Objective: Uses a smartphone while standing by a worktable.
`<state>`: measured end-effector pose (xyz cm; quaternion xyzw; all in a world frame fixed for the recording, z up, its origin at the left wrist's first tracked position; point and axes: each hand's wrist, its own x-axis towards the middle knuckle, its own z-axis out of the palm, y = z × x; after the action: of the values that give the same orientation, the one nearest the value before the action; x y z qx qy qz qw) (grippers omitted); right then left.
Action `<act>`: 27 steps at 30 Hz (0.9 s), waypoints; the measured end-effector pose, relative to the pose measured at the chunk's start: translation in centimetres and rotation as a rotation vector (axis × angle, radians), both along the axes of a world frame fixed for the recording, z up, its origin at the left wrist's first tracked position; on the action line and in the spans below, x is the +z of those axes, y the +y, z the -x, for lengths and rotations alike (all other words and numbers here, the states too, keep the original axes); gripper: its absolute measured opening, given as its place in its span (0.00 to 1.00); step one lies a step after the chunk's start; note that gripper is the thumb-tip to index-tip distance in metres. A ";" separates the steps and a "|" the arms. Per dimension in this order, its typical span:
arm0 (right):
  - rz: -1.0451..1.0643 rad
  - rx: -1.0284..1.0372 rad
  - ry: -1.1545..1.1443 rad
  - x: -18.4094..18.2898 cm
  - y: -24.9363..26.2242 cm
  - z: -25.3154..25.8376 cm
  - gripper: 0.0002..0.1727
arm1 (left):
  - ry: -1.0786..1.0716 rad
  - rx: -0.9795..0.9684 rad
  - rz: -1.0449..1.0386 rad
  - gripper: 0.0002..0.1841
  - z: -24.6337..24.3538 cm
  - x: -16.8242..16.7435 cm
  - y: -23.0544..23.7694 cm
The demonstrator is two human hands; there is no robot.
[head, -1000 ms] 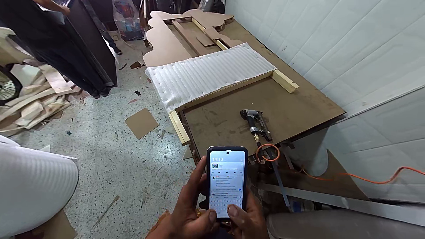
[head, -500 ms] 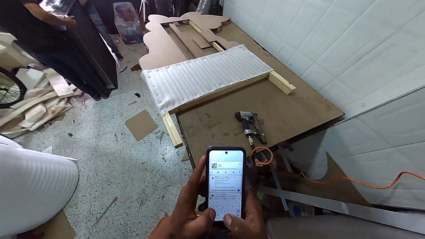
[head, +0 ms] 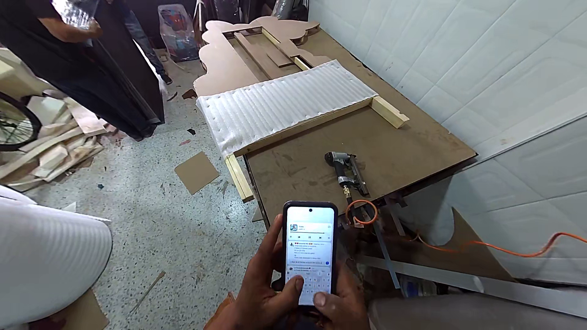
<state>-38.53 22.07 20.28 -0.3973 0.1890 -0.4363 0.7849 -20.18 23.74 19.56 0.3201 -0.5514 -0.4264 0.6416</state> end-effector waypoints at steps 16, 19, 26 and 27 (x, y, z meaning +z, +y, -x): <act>0.073 0.017 -0.003 -0.3 2.4 -1.3 0.47 | 0.055 -0.213 0.039 0.51 -2.9 -0.4 1.3; 0.054 0.006 0.031 0.0 2.4 -1.8 0.46 | 0.052 -0.194 0.038 0.51 -3.2 -0.5 1.5; 0.027 0.005 0.086 0.2 1.5 -2.4 0.42 | 0.063 -0.151 0.036 0.51 -3.4 -0.6 1.8; 0.011 -0.004 0.088 0.2 1.3 -2.5 0.41 | 0.055 -0.138 0.039 0.51 -3.3 -0.6 1.8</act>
<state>-36.02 23.37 20.47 -0.4202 0.2219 -0.4211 0.7726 -16.83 25.50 18.92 0.2571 -0.5626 -0.4674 0.6317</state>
